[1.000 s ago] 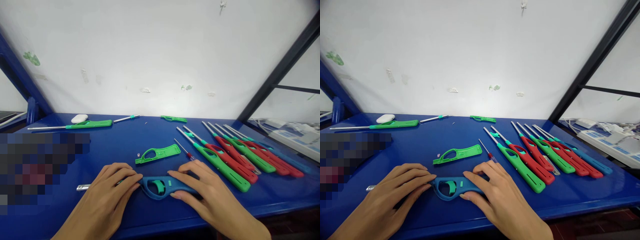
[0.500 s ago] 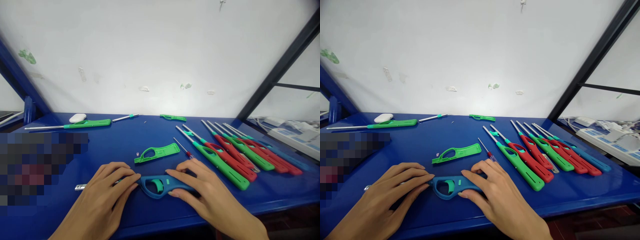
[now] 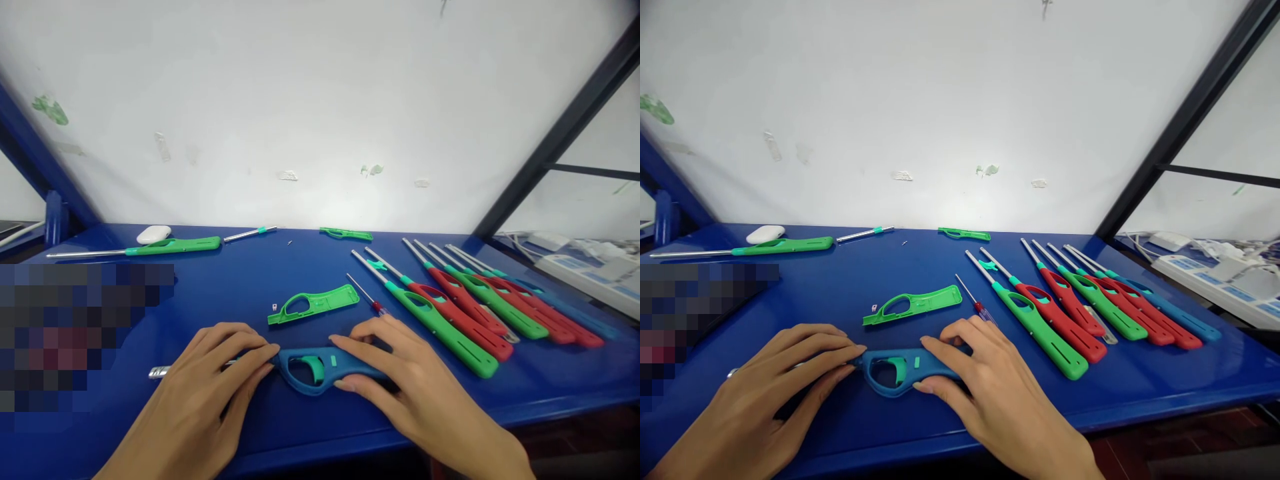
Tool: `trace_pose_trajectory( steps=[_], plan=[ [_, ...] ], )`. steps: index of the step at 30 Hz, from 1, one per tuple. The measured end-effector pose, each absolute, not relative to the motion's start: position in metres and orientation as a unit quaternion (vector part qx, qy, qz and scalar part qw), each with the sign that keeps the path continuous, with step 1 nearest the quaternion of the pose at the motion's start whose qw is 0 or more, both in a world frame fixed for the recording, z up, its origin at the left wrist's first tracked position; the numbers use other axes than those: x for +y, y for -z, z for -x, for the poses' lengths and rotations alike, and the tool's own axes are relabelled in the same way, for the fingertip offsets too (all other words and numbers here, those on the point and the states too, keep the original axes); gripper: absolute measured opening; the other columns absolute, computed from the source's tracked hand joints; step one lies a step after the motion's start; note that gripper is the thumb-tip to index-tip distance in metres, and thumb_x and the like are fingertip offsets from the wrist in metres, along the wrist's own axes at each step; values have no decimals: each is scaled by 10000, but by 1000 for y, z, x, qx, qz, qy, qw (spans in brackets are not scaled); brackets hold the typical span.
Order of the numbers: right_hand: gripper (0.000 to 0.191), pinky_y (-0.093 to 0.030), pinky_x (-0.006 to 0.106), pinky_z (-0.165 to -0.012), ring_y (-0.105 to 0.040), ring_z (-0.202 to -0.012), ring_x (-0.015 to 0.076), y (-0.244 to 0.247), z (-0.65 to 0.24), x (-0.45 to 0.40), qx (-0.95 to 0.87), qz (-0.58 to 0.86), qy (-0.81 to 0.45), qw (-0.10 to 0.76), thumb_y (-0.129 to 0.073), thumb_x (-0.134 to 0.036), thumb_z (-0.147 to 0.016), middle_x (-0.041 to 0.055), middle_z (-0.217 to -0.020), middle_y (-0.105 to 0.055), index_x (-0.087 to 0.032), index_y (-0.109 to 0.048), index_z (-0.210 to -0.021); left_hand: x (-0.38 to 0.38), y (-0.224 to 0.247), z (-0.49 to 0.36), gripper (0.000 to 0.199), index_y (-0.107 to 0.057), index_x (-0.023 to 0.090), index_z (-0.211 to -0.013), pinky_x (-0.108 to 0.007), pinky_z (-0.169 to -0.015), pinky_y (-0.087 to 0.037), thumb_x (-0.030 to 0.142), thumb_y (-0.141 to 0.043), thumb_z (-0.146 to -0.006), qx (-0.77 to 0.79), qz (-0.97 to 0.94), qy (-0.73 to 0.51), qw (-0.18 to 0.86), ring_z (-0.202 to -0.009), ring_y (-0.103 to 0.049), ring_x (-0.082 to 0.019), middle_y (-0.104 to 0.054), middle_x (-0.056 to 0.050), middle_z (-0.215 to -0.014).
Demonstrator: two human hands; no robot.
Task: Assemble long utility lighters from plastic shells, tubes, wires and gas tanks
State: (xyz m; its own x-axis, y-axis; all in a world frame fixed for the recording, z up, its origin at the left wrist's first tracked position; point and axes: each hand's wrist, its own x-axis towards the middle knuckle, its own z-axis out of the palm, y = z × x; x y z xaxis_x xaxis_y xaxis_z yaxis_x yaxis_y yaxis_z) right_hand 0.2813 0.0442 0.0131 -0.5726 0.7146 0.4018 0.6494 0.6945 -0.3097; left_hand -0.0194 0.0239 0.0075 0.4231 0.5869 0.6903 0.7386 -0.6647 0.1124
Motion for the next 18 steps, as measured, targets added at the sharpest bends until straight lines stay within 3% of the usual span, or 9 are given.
trace_pose_trajectory(
  steps=[8,18],
  plan=[
    [378,-588,563,-1145,-748,-1142,291,-13,-281,44,-885,387,-74,247,-632,-463,-1142,76,-1260,-754,-303,-738,-1468,24,-8,20,207,-721,272,-1224,-256,-1098,-447,193,-538,-1166,-397,843,347,102,-1162,-645,-159,-784,35,-1142],
    [379,-586,542,-1148,-727,-1177,289,-10,-286,42,-877,399,-91,251,-665,-436,-1129,70,-1287,-739,-330,-726,-1488,24,-11,17,228,-722,275,-1228,-246,-1047,-497,219,-504,-1191,-390,846,351,100,-1130,-672,-143,-782,38,-1129]
  ],
)
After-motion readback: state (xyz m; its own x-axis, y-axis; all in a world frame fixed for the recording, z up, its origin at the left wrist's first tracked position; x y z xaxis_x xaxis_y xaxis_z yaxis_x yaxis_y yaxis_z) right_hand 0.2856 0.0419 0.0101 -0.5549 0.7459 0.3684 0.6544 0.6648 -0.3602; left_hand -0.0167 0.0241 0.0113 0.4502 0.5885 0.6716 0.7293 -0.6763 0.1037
